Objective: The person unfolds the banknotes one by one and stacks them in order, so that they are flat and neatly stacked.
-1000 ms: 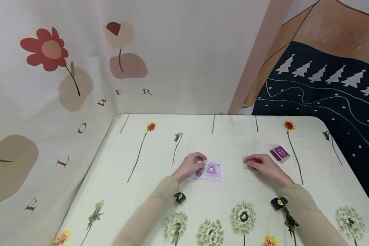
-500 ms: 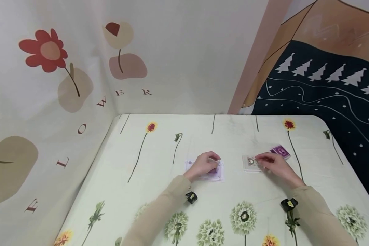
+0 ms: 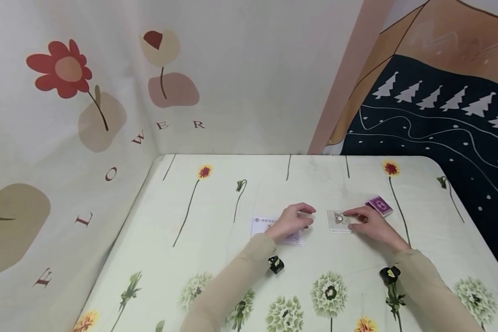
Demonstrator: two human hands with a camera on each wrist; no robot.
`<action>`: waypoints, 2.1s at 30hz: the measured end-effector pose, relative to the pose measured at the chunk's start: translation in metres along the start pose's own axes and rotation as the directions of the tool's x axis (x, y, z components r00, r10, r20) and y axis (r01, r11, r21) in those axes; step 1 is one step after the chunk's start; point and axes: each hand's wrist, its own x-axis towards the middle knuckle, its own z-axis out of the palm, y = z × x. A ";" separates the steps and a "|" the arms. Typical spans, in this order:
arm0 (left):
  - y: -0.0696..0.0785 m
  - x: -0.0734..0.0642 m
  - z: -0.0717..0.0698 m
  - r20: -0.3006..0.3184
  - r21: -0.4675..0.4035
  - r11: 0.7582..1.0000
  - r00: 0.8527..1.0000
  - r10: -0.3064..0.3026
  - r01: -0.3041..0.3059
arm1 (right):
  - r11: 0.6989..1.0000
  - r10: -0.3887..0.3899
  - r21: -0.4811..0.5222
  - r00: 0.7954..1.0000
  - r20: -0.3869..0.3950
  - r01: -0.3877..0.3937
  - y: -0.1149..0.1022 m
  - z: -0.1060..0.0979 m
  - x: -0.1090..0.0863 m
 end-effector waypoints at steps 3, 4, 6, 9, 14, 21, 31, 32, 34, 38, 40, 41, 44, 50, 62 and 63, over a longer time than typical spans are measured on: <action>0.000 0.005 0.006 0.001 -0.034 0.999 1.000 -0.006 0.006 | 1.000 0.008 -0.004 1.000 -0.004 -0.008 0.001 0.000 0.002; -0.001 0.007 0.008 0.002 -0.036 0.999 1.000 -0.004 0.004 | 1.000 0.015 0.001 1.000 -0.004 -0.015 0.002 0.000 0.003; -0.001 0.011 0.012 0.005 -0.034 0.999 1.000 -0.002 0.002 | 1.000 0.025 0.004 1.000 -0.006 -0.025 0.002 0.000 0.004; -0.001 0.016 0.019 0.010 -0.008 1.000 1.000 0.009 -0.008 | 1.000 0.027 0.011 1.000 -0.012 -0.027 0.003 0.001 0.004; 0.003 0.024 0.029 0.017 0.039 0.999 1.000 0.020 -0.020 | 1.000 0.005 0.012 1.000 -0.028 -0.004 0.005 0.003 0.003; 0.010 0.030 0.036 0.025 0.149 0.988 0.999 0.026 -0.029 | 1.000 -0.020 0.007 0.999 -0.028 0.020 0.005 0.003 0.003; 0.017 0.033 0.038 0.055 0.213 0.976 0.998 0.029 -0.040 | 0.999 -0.052 0.015 0.999 -0.011 0.053 0.005 0.001 0.003; 0.017 0.034 0.038 0.059 0.213 0.976 0.998 0.030 -0.042 | 0.998 -0.057 0.016 0.998 -0.009 0.057 0.005 0.001 0.003; 0.017 0.036 0.038 0.063 0.195 0.980 0.998 0.030 -0.042 | 0.998 -0.063 0.018 0.998 -0.008 0.063 0.005 0.001 0.003; 0.014 0.045 0.042 0.041 0.121 0.992 0.999 0.027 -0.032 | 0.997 -0.076 0.016 0.997 -0.011 0.076 0.006 0.001 0.002; 0.013 0.049 0.045 0.021 0.097 0.995 0.999 0.027 -0.029 | 0.996 -0.082 0.020 0.997 -0.011 0.082 0.006 0.001 0.002; 0.012 0.051 0.046 0.014 0.097 0.995 1.000 0.027 -0.028 | 0.996 -0.087 0.020 0.996 -0.012 0.087 0.007 0.001 0.002; 0.010 0.054 0.050 0.010 0.119 0.993 1.000 0.024 -0.025 | 0.996 -0.090 0.027 0.996 -0.015 0.090 0.008 0.002 0.002; 0.009 0.056 0.051 0.018 0.148 0.989 1.000 0.019 -0.022 | 0.998 -0.058 0.029 0.998 -0.016 0.058 0.006 0.001 0.000; -0.001 0.051 0.029 -0.130 -0.058 0.997 0.991 0.040 -0.048 | 0.971 0.043 0.237 0.996 -0.078 -0.023 -0.008 0.011 0.006; -0.002 0.050 0.026 -0.146 -0.076 0.996 0.988 0.041 -0.053 | 0.961 0.044 0.275 0.996 -0.079 -0.020 -0.010 0.013 0.007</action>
